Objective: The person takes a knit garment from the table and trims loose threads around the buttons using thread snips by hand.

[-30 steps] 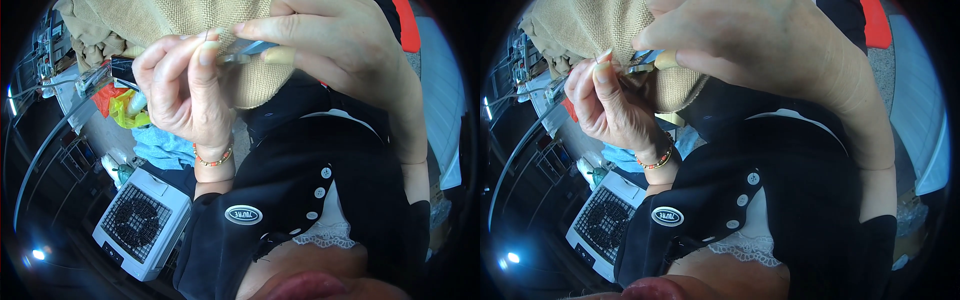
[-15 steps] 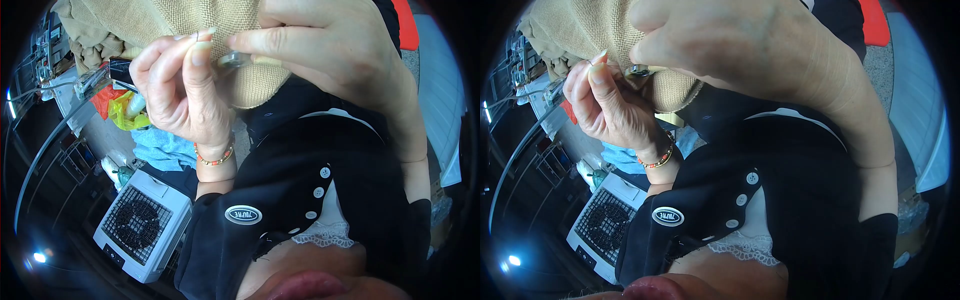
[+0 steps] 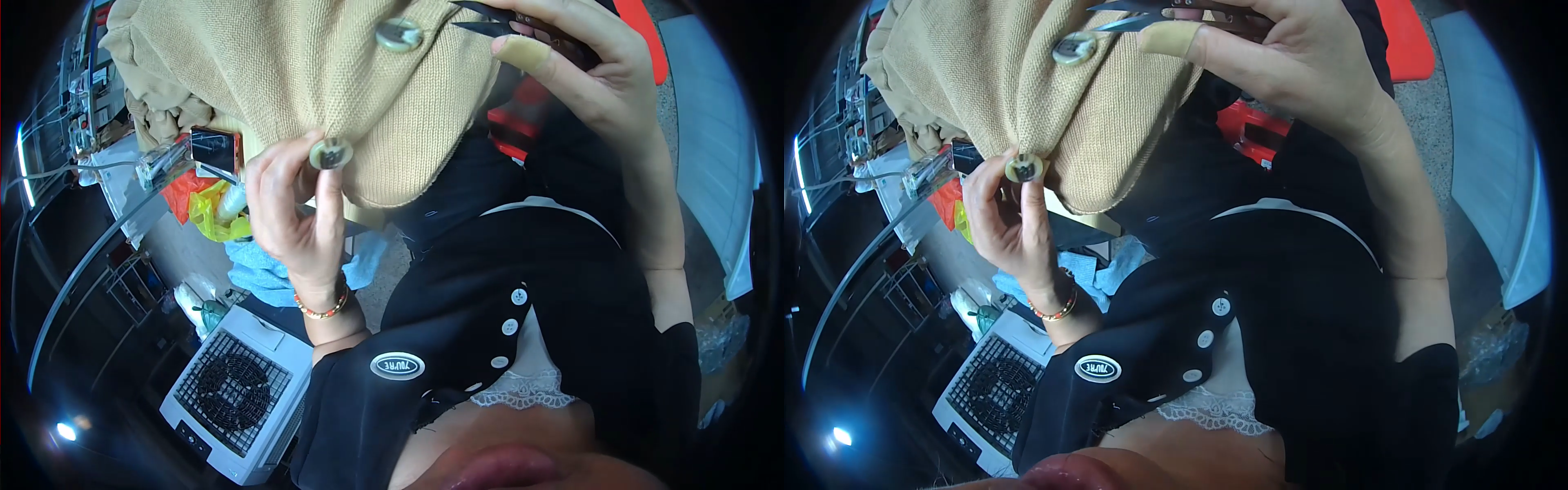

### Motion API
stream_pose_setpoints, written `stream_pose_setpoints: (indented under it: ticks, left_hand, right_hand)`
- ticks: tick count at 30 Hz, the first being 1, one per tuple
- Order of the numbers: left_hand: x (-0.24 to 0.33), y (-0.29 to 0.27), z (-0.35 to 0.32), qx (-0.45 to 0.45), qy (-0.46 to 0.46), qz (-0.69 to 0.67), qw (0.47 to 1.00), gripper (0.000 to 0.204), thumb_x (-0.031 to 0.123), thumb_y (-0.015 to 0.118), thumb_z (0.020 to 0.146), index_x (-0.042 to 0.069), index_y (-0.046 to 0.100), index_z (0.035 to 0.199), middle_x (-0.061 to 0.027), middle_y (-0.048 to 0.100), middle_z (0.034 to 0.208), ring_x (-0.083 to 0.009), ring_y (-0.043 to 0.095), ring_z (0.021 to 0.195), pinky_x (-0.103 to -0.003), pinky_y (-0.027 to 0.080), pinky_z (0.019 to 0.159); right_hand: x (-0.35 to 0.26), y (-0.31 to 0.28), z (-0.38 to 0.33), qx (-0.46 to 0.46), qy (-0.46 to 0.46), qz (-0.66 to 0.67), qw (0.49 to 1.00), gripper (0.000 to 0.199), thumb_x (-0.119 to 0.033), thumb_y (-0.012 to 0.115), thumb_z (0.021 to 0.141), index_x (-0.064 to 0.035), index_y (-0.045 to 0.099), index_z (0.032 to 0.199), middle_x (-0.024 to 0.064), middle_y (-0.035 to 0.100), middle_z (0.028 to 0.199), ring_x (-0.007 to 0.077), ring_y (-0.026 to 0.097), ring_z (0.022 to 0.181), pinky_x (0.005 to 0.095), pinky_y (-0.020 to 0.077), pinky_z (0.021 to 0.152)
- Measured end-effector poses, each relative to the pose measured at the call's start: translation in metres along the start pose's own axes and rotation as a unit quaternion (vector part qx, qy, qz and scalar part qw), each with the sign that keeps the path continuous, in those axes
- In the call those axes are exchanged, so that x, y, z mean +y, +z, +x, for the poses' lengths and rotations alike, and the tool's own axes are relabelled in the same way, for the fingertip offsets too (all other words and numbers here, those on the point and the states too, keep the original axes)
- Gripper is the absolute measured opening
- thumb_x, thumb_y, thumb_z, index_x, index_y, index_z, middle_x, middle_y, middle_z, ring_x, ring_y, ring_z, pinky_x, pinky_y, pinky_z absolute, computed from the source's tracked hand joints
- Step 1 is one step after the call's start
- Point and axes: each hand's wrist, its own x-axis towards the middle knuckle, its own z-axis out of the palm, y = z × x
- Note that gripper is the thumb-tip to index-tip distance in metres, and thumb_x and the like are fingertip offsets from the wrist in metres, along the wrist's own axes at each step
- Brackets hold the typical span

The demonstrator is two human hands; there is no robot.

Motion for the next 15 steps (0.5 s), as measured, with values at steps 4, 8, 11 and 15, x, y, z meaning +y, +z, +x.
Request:
stream_pose_setpoints:
  ticks: [4, 8, 11, 15]
  left_hand:
    - [-0.006, -0.025, -0.006, -0.069, -0.075, -0.024, 0.995, 0.019, -0.002, 0.070, 0.077, -0.001, 0.067, 0.095, -0.0091, 0.062, 0.091, -0.0208, 0.058, 0.085, -0.029, 0.046, 0.078]
    - [-0.017, -0.039, -0.004, -0.140, -0.114, -0.025, 0.983, 0.021, -0.003, 0.067, 0.078, 0.000, 0.067, 0.098, -0.0088, 0.062, 0.094, -0.0189, 0.058, 0.088, -0.029, 0.046, 0.079]
    - [-0.014, -0.040, 0.005, -0.149, -0.131, -0.019, 0.980, 0.027, -0.007, 0.061, 0.077, 0.000, 0.065, 0.103, -0.0093, 0.062, 0.100, -0.0196, 0.058, 0.096, -0.029, 0.044, 0.085]
    - [-0.004, -0.027, 0.010, 0.010, -0.126, -0.119, 0.985, 0.031, -0.013, 0.051, 0.076, 0.000, 0.062, 0.102, -0.0113, 0.060, 0.109, -0.0174, 0.055, 0.100, -0.028, 0.042, 0.086]
  right_hand:
    - [0.017, 0.002, -0.001, 0.002, -0.069, -0.004, 0.998, 0.036, -0.001, 0.076, 0.077, 0.0049, 0.067, 0.110, 0.0047, 0.060, 0.077, 0.0066, 0.046, 0.059, 0.0208, 0.0339, 0.051]
    - [0.002, -0.001, -0.001, -0.030, 0.005, -0.007, 1.000, 0.035, 0.000, 0.075, 0.077, 0.0061, 0.066, 0.111, 0.0063, 0.061, 0.079, 0.0087, 0.050, 0.062, 0.0217, 0.0372, 0.054]
    - [0.017, 0.017, 0.006, 0.006, -0.134, 0.074, 0.988, 0.034, 0.001, 0.074, 0.078, 0.0061, 0.066, 0.111, 0.0073, 0.062, 0.080, 0.0122, 0.055, 0.066, 0.0240, 0.0418, 0.058]
    - [-0.002, 0.014, 0.004, -0.067, -0.032, 0.064, 0.995, 0.035, 0.000, 0.072, 0.080, 0.0047, 0.065, 0.113, 0.0094, 0.060, 0.082, 0.0165, 0.058, 0.071, 0.0268, 0.0463, 0.064]
